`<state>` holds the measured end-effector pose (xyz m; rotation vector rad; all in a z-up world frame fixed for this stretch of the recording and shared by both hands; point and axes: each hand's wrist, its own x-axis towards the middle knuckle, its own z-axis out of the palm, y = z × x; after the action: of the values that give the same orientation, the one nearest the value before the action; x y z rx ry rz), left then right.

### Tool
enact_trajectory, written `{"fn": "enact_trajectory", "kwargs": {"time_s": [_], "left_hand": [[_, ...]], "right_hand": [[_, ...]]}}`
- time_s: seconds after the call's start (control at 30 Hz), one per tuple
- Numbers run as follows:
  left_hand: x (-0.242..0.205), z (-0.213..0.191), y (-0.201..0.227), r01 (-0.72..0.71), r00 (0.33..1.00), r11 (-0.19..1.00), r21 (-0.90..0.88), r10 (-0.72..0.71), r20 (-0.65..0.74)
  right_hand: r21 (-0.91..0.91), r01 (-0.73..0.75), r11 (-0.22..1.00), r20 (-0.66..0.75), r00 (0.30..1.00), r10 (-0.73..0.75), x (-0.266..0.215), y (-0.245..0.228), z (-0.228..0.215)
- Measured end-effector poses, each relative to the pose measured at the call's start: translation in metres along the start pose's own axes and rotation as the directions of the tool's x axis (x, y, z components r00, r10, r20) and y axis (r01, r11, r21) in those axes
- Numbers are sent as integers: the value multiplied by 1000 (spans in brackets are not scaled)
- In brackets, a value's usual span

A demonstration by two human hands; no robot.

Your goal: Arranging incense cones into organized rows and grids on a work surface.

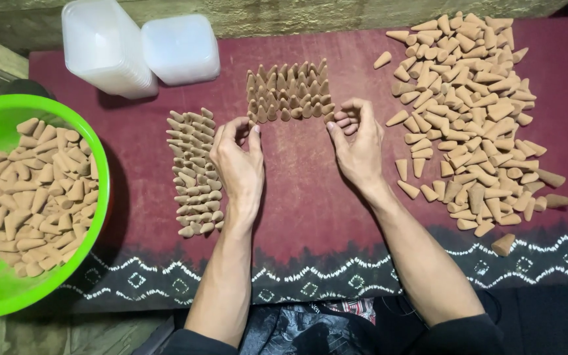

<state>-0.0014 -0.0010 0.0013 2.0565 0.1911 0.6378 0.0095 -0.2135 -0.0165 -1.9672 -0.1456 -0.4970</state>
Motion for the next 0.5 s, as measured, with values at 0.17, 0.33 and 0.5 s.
{"fn": "enact_trajectory", "kwargs": {"time_s": [0.17, 0.33, 0.5], "left_hand": [[0, -1, 1, 3, 1000, 1000, -9, -2, 5], [-2, -2, 0, 0, 1000, 1000, 4, 0, 9], [-2, -3, 2, 0, 1000, 1000, 10, -1, 19]], "right_hand": [[-5, 3, 1000, -11, 1000, -3, -1, -3, -1], [-4, -2, 1000, -8, 1000, 2, -2, -3, 0], [-18, -11, 1000, -15, 1000, 10, -2, -5, 1]]}}
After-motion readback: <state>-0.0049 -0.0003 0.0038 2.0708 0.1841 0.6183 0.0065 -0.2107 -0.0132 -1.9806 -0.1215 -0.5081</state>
